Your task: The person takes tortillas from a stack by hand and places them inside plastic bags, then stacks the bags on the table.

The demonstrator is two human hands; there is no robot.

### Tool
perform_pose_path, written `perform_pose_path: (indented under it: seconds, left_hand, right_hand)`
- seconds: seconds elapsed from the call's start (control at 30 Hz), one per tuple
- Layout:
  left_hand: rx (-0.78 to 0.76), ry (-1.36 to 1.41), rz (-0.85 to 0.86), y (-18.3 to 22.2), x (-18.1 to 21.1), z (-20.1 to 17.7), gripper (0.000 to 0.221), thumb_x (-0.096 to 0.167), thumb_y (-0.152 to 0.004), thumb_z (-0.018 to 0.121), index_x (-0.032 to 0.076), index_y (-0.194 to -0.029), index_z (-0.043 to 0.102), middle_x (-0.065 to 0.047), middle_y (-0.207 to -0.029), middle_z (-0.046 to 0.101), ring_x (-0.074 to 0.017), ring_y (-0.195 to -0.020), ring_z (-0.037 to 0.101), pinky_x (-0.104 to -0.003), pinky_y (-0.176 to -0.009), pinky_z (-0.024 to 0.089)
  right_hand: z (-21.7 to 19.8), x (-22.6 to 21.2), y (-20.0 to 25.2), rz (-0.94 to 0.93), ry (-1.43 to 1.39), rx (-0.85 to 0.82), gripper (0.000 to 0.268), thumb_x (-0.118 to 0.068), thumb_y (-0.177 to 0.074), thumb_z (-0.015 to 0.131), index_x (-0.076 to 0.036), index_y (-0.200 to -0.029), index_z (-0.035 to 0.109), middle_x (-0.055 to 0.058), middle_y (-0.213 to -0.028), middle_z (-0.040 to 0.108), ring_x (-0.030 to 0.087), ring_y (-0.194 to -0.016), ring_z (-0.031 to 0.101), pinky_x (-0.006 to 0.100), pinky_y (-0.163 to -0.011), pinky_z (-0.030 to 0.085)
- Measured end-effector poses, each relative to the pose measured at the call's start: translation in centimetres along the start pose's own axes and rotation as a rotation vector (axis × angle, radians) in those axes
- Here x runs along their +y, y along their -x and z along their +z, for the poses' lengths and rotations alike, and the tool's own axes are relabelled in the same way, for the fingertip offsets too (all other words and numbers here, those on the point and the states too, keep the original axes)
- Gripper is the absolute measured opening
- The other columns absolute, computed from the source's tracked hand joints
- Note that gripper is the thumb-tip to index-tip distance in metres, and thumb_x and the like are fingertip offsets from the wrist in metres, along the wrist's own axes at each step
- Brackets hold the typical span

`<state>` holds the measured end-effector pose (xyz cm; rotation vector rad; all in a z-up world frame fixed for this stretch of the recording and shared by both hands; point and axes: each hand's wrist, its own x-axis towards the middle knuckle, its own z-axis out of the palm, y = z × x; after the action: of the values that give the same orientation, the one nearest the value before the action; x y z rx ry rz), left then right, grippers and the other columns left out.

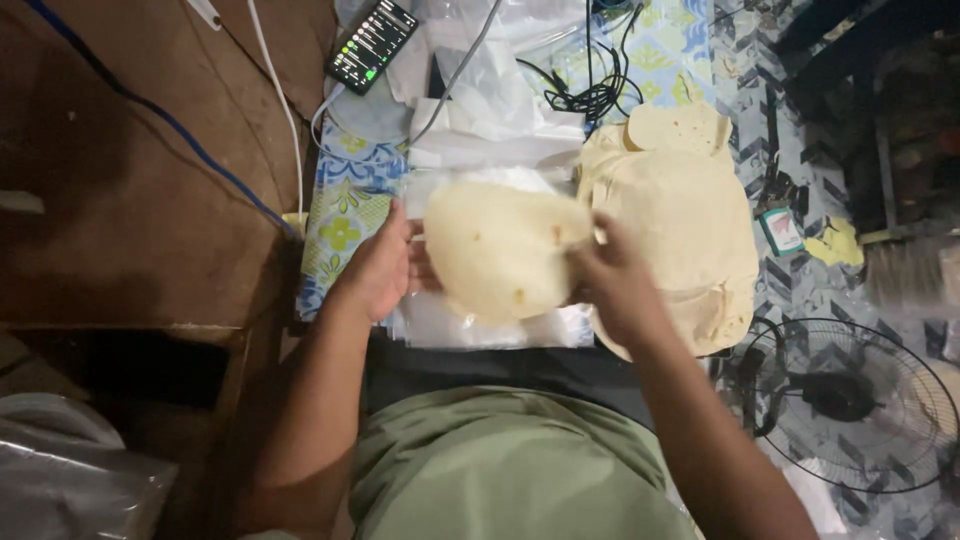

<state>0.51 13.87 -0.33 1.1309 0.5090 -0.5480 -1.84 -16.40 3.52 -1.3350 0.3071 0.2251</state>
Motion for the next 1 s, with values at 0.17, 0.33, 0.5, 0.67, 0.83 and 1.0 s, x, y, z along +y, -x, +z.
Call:
perform_pose_path:
  seconds: [0.17,0.33,0.5,0.67,0.83,1.0]
  left_hand:
    - [0.067,-0.301,0.141,-1.3,-2.9,-0.8,0.048,0.015,-0.096,0.067,0.006,-0.141,0.052,-0.017,-0.119,0.067,-0.034,-0.078,0.076,-0.044,-0.065,0.067]
    - [0.273,-0.86,0.193,1.7,-0.5,1.5,0.047,0.029,-0.087,0.072,0.022,-0.133,0.061,-0.014,-0.104,0.074,-0.0284,-0.066,0.077,-0.036,-0.055,0.065]
    - [0.569,-1.255,0.764,2.9,-0.2,4.3,0.059,0.024,-0.087,0.079,0.002,-0.136,0.056,-0.025,-0.101,0.065,-0.0479,-0.094,0.068,-0.056,-0.084,0.056]
    - [0.207,-1.568,0.954,3.0,-1.4,9.2,0.058,0.017,-0.076,0.069,-0.003,-0.13,0.065,-0.031,-0.143,0.054,-0.0515,-0.145,0.037,-0.065,-0.115,0.032]
    - [0.247,-1.75,1.057,1.7,-3.3,7.7,0.032,0.024,-0.085,0.063,0.0,-0.101,0.079,-0.024,-0.12,0.073,-0.044,-0.142,0.047,-0.059,-0.128,0.013]
    - [0.207,-1.326,1.053,-1.7,-3.8,7.0,0.073,0.034,-0.091,0.072,0.0,-0.151,0.047,-0.036,-0.142,0.055,-0.0556,-0.135,0.048,-0.068,-0.112,0.031]
  right_hand:
    - [1.6,2.5,-0.1,-0.014,0.503,-0.016,0.047,-0.01,-0.1,0.055,-0.001,-0.145,0.044,0.029,-0.095,0.066,0.04,-0.051,0.071,0.048,-0.049,0.065]
    - [3.4,-0.9,1.7,-0.058,1.072,0.004,0.053,-0.025,-0.093,0.068,-0.011,-0.138,0.044,0.024,-0.105,0.072,0.044,-0.075,0.071,0.059,-0.067,0.059]
    - [4.6,-0.5,-3.9,-0.558,1.351,0.087,0.023,-0.031,-0.1,0.067,-0.023,-0.12,0.06,0.011,-0.097,0.071,0.043,-0.085,0.073,0.057,-0.067,0.058]
    - [9.9,-1.2,-13.1,-0.845,1.579,0.071,0.068,-0.04,-0.09,0.079,-0.009,-0.145,0.052,0.015,-0.135,0.059,0.035,-0.127,0.052,0.05,-0.094,0.047]
    - [9.4,1.7,-19.7,-1.033,1.601,0.127,0.033,-0.036,-0.089,0.073,-0.025,-0.119,0.065,0.002,-0.105,0.068,0.026,-0.106,0.061,0.046,-0.085,0.044]
    - [9.9,-4.2,-12.1,-0.925,0.708,0.191,0.011,-0.01,-0.096,0.072,-0.003,-0.098,0.064,0.023,-0.085,0.069,0.046,-0.085,0.07,0.051,-0.073,0.053]
